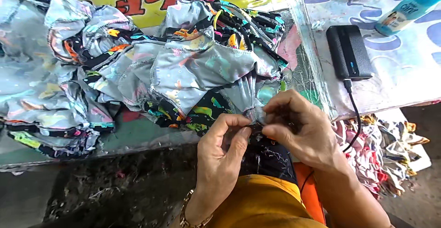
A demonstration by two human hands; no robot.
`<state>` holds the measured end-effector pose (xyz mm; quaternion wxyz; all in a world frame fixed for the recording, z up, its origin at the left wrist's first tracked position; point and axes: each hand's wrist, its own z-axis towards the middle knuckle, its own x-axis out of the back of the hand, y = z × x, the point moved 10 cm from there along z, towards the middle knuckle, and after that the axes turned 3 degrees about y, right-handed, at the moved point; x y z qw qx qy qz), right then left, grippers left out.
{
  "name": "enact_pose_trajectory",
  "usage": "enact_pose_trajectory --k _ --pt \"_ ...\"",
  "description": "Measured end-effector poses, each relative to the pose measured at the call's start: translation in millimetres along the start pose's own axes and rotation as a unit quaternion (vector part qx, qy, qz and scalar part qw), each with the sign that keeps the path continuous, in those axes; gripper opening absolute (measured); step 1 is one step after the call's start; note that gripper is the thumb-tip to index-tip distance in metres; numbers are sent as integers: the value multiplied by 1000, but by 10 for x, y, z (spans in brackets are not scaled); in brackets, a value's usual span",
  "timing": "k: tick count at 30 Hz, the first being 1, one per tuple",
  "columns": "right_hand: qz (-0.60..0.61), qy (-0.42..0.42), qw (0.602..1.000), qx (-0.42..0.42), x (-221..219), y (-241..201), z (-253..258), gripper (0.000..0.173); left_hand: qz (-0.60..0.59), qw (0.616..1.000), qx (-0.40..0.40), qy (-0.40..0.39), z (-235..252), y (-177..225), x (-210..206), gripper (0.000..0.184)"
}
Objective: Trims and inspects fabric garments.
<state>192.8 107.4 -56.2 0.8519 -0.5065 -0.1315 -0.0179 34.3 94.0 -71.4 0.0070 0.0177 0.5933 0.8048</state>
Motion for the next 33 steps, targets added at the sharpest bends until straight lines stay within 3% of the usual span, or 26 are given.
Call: enact_pose_trajectory --k 2,8,26,30,33 --pt "-34 -26 999 -8 -26 9 -55 35 -15 1000 6 0 3 -14 6 11" --pt "-9 -33 999 -10 -47 21 -7 20 -6 1000 2 -9 7 -24 -8 10" --pt "11 -37 999 32 -83 1 94 7 57 998 -9 -26 21 -8 -49 10" --pt "87 -27 996 2 -18 58 84 10 55 998 -9 -24 19 -14 -43 10" --pt "58 -38 997 25 5 28 32 28 38 999 -12 -18 17 -23 -22 10"
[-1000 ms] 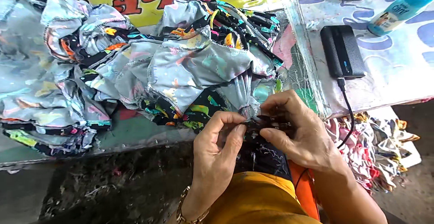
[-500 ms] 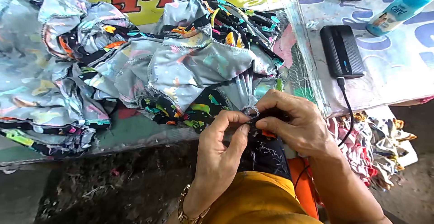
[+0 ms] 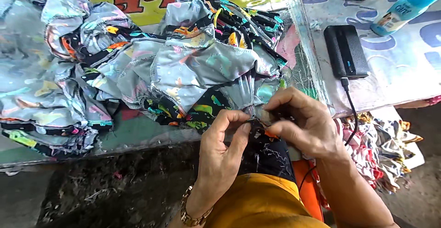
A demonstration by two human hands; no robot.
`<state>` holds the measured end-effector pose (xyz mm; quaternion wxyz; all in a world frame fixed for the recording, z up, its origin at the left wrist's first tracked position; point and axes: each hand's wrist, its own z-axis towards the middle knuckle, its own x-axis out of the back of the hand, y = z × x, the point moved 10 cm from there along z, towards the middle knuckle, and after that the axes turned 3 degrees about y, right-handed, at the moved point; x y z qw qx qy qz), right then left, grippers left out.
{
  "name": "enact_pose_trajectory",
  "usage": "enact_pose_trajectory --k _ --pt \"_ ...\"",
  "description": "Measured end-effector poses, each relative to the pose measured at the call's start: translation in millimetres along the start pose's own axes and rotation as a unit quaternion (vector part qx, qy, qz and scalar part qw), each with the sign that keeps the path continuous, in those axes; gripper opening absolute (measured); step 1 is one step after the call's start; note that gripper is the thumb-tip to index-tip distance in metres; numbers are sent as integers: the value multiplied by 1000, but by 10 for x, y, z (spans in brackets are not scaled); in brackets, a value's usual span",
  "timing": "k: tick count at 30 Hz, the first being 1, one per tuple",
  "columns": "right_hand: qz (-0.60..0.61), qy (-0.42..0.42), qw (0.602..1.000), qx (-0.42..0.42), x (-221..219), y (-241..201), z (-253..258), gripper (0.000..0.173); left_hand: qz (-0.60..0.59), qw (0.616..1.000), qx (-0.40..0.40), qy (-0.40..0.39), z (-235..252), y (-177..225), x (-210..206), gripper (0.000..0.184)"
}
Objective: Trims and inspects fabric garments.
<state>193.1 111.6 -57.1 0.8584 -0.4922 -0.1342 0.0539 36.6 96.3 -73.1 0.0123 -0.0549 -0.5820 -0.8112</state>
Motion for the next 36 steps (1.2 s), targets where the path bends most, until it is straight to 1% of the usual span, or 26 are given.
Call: enact_pose_trajectory --k 1,2,4,5,7,9,11,13,16,20,23,25,28,30,33,36 --pt "-40 -7 999 6 -35 -16 -23 32 -6 1000 -1 3 1 -2 6 10" --pt "-77 -9 997 13 -72 -33 -42 30 -11 1000 -1 5 4 -2 10 10" --pt "-126 8 992 25 -98 -57 -64 14 -16 1000 -4 5 8 -2 14 11" --pt "-123 19 992 29 -87 -65 -67 7 -13 1000 -5 -1 2 -1 15 13" --pt "-87 35 995 35 -35 -97 -68 2 18 999 -19 -19 -29 22 19 21" --pt "-75 48 995 44 24 -152 -86 2 89 995 -51 -19 -83 75 48 24" --pt "-82 54 994 57 56 -210 -120 2 176 980 -87 1 -120 127 83 21" --pt "-84 53 993 67 46 -236 -161 3 226 966 -122 21 -129 170 107 16" --pt "-109 47 990 71 21 -245 -211 6 236 958 -153 50 -132 186 154 12" --pt "-161 43 983 81 -35 -236 -224 8 194 965 -161 75 -123 174 196 9" --pt "-301 50 948 91 -134 -205 -196 24 186 964 -170 84 -107 166 193 7" --pt "-348 38 931 102 -204 -173 -191 16 224 951 -193 86 -113 189 171 6" --pt "-337 45 933 118 -167 -158 -232 8 293 916 -257 88 -191 261 160 5" --pt "-332 53 932 133 -117 -176 -279 6 311 900 -292 84 -278 314 161 4" --pt "-334 56 929 150 -91 -171 -347 6 313 893 -317 58 -351 324 115 7" --pt "-332 58 929 153 -75 -159 -387 6 296 904 -304 52 -344 300 115 6"
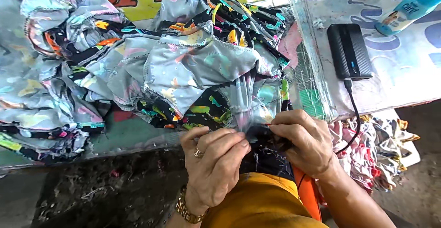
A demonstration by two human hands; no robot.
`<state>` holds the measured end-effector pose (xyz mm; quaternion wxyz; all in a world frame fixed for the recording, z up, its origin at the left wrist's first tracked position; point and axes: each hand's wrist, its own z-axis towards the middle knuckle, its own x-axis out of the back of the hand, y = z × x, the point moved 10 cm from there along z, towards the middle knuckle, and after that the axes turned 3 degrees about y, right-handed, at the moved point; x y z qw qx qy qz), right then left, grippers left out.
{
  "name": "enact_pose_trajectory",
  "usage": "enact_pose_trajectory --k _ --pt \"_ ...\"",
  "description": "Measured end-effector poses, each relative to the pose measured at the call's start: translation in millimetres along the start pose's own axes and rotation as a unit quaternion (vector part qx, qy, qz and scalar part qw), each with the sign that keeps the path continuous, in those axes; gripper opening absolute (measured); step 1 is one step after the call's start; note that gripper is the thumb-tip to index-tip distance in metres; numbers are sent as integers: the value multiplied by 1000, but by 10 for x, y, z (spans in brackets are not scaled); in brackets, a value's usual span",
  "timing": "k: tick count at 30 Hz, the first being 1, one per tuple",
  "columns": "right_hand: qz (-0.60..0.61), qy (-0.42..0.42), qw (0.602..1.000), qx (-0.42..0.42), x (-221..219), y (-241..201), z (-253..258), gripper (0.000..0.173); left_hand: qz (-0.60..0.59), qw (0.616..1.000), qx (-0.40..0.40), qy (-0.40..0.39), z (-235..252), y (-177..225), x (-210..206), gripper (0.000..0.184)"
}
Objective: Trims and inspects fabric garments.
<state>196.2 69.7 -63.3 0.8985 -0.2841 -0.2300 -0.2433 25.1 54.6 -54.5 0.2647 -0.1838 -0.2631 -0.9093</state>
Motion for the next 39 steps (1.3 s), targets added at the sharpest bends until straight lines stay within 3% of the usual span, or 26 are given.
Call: enact_pose_trajectory --k 5,9,10,12,15,19,22,28,33,36,39 --pt "-8 -6 1000 -5 -2 21 -23 5 -21 998 51 24 50 -112 48 14" --pt "1 -1 1000 -6 -4 0 -18 5 70 994 68 -48 120 -82 -127 40" --pt "5 5 1000 -8 3 -14 -10 4 102 991 65 -59 133 -56 -172 40" --pt "18 14 1000 -7 1 -60 9 4 106 991 71 -44 136 -57 -185 21" --pt "36 -6 999 -1 -97 -135 44 5 -71 983 168 24 180 -241 -34 11" --pt "52 -37 998 6 -244 -182 116 11 -339 889 304 56 200 -465 -93 11" --pt "80 1 997 5 -162 -198 193 20 -390 861 322 53 175 -503 -160 11" --pt "90 78 993 3 -44 -222 420 15 -439 830 336 70 140 -499 -204 15" --pt "63 34 997 -22 -173 -208 449 41 -478 789 368 115 75 -569 -200 13" --pt "33 -12 999 -28 -300 -197 348 19 -446 812 358 114 77 -584 -167 13" --pt "136 -22 988 -68 -253 -78 254 8 -314 904 287 46 200 -474 -108 17"
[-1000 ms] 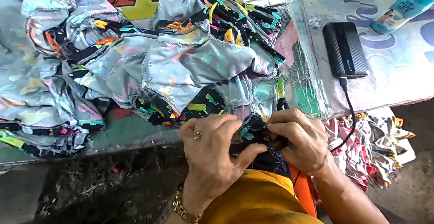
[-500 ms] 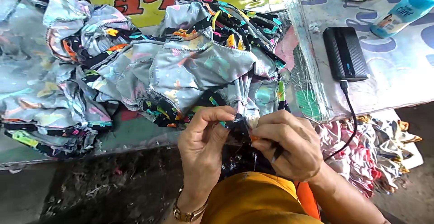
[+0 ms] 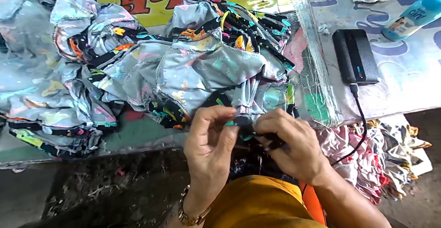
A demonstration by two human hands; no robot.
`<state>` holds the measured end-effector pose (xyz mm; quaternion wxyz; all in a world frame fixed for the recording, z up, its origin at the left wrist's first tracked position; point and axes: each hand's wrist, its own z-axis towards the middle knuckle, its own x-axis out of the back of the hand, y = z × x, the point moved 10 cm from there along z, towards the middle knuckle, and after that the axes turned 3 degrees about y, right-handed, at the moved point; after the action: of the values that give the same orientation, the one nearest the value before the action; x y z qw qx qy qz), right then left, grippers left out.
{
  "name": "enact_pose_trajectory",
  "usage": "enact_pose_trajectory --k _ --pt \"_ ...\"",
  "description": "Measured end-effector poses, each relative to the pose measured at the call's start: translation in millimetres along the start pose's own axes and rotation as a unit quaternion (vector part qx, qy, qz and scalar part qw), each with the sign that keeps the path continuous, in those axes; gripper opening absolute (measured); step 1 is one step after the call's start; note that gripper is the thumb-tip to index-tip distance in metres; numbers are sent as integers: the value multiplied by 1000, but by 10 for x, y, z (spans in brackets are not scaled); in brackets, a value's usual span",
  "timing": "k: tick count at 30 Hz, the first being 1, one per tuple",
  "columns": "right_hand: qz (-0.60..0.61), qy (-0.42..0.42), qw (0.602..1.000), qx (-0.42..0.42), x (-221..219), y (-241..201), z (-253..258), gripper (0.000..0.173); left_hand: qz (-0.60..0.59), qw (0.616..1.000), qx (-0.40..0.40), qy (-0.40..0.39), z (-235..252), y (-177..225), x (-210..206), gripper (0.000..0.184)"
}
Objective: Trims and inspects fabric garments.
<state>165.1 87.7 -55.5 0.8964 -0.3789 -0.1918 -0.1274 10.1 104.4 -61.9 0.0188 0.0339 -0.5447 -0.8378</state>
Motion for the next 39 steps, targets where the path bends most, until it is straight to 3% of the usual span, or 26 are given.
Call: enact_pose_trajectory --k 3,5,7,10,13,17,20,22,24,26,31,39 --pt "107 -2 994 -19 170 51 42 6 118 989 -77 -43 40 143 -101 12" --pt "141 8 989 -34 285 91 99 7 96 991 -71 -63 66 150 -144 9" --pt "132 26 990 -42 372 127 161 8 -8 998 -6 -65 80 76 -162 10" --pt "70 35 996 -35 388 151 244 8 -169 976 131 -52 64 -154 -227 15" --pt "-11 6 999 -39 266 240 260 11 -190 966 168 -53 50 -237 -282 20" --pt "-5 9 997 -81 259 340 208 14 -131 983 117 -45 45 -176 -297 24" --pt "59 52 995 -58 400 247 187 21 -83 993 73 -45 25 -91 -344 24" --pt "25 35 998 -38 368 159 188 25 -43 997 39 -49 9 -37 -386 21" --pt "-13 27 999 -26 297 120 191 15 1 999 9 -46 -2 6 -408 20" --pt "23 40 998 -35 281 148 186 5 36 999 -6 -41 -2 30 -408 19" --pt "176 58 977 -110 276 320 137 1 24 999 13 -28 5 -16 -346 21" --pt "234 46 962 -137 231 374 159 3 129 987 -64 -72 7 82 -457 20"
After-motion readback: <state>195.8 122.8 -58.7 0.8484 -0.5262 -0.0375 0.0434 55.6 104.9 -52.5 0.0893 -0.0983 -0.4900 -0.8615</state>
